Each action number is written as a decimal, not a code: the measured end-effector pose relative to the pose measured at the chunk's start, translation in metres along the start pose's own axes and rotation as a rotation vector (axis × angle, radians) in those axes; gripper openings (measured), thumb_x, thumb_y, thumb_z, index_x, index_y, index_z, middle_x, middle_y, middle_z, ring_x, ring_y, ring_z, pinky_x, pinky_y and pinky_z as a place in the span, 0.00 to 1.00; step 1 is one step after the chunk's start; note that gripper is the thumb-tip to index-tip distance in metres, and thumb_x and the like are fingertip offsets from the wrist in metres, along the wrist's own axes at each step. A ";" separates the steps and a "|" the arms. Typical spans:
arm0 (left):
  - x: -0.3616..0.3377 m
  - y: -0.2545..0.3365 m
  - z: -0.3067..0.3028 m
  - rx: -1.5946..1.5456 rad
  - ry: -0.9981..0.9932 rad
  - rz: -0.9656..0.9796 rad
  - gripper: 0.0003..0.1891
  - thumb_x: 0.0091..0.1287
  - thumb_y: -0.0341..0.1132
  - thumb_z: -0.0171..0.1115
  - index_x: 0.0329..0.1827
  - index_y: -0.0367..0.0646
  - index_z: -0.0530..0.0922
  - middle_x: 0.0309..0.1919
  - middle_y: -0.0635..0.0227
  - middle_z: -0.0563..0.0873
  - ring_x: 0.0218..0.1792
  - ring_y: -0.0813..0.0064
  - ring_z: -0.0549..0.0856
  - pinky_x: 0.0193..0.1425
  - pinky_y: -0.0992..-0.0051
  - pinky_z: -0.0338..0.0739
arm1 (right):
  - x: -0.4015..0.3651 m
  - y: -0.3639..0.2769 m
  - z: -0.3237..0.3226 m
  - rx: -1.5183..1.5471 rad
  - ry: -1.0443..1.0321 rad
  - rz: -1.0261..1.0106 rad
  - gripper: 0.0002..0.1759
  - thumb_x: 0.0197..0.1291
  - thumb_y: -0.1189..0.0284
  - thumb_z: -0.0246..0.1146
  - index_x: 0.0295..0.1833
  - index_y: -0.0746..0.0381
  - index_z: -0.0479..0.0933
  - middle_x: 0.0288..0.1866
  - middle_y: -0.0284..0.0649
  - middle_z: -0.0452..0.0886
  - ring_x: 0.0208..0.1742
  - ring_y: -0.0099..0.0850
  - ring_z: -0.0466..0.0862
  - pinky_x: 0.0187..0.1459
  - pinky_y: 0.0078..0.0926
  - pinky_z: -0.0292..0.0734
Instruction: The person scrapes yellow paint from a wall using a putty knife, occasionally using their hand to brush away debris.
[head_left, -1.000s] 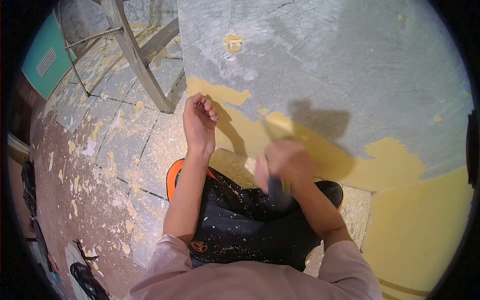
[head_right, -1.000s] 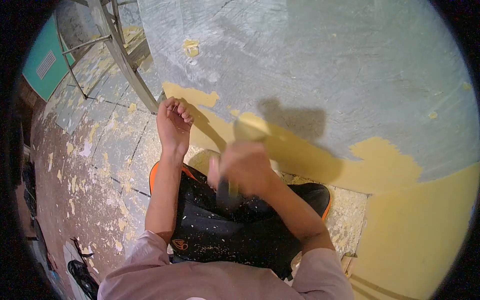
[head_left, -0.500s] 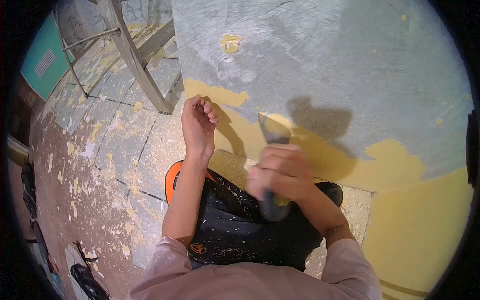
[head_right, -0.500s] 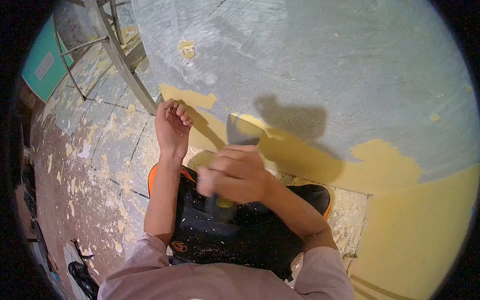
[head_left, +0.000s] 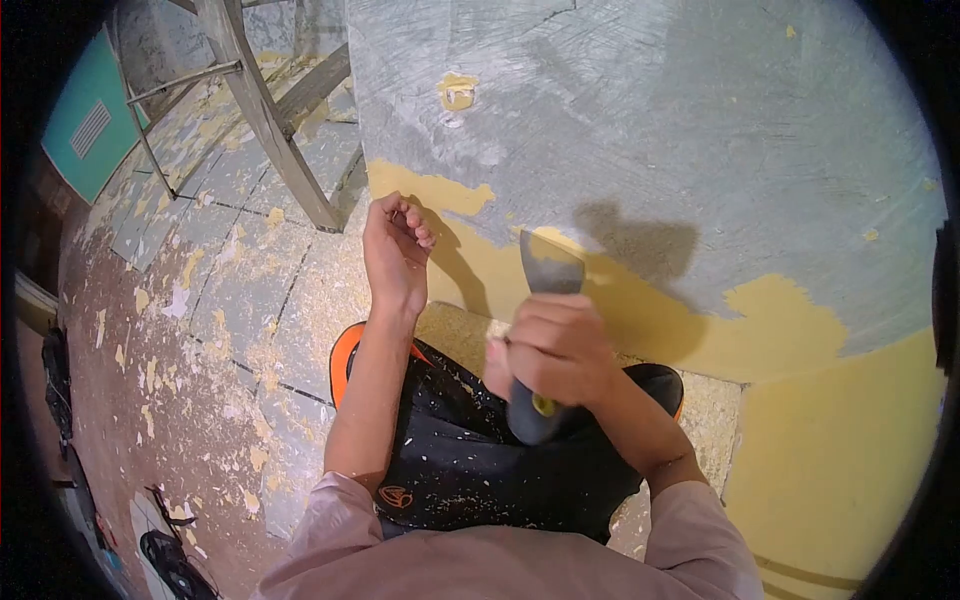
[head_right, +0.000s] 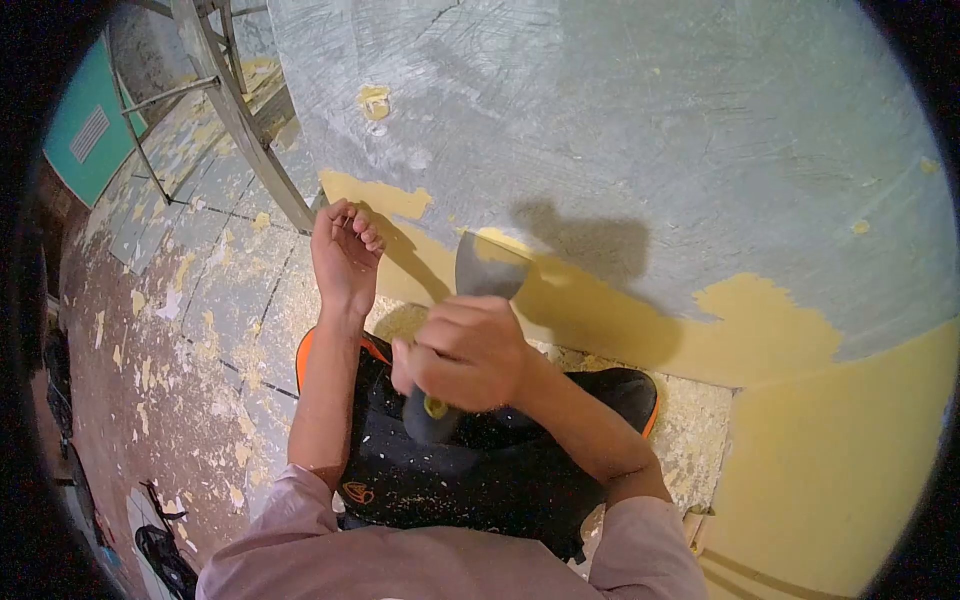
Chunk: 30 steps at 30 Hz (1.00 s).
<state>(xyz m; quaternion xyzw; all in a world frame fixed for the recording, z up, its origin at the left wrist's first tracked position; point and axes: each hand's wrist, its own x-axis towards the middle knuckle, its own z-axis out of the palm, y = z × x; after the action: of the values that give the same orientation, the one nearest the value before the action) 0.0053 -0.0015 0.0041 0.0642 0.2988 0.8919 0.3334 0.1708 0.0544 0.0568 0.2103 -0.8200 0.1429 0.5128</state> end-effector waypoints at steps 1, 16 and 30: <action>-0.002 -0.001 -0.003 0.010 -0.009 -0.002 0.09 0.65 0.41 0.51 0.30 0.48 0.65 0.21 0.76 0.67 0.22 0.82 0.66 0.28 0.80 0.62 | 0.008 -0.010 -0.016 0.029 -0.058 0.036 0.13 0.39 0.76 0.70 0.23 0.60 0.69 0.18 0.32 0.66 0.19 0.29 0.73 0.17 0.23 0.66; -0.003 0.001 0.001 0.013 0.014 -0.003 0.10 0.65 0.40 0.50 0.28 0.48 0.64 0.21 0.76 0.67 0.22 0.82 0.66 0.28 0.80 0.62 | 0.016 -0.022 -0.012 -0.044 -0.010 0.046 0.13 0.40 0.85 0.61 0.20 0.60 0.63 0.20 0.33 0.72 0.18 0.29 0.74 0.24 0.24 0.74; 0.002 0.006 0.002 0.036 -0.038 0.042 0.10 0.66 0.41 0.48 0.29 0.48 0.64 0.22 0.76 0.65 0.23 0.82 0.65 0.29 0.80 0.61 | -0.002 -0.003 0.003 -0.164 -0.145 0.143 0.15 0.40 0.83 0.62 0.17 0.57 0.64 0.15 0.31 0.68 0.14 0.28 0.71 0.19 0.22 0.69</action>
<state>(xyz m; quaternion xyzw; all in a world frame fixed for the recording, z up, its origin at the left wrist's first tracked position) 0.0012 -0.0027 0.0093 0.0934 0.3069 0.8917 0.3192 0.1707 0.0507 0.0542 0.1186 -0.8767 0.0961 0.4562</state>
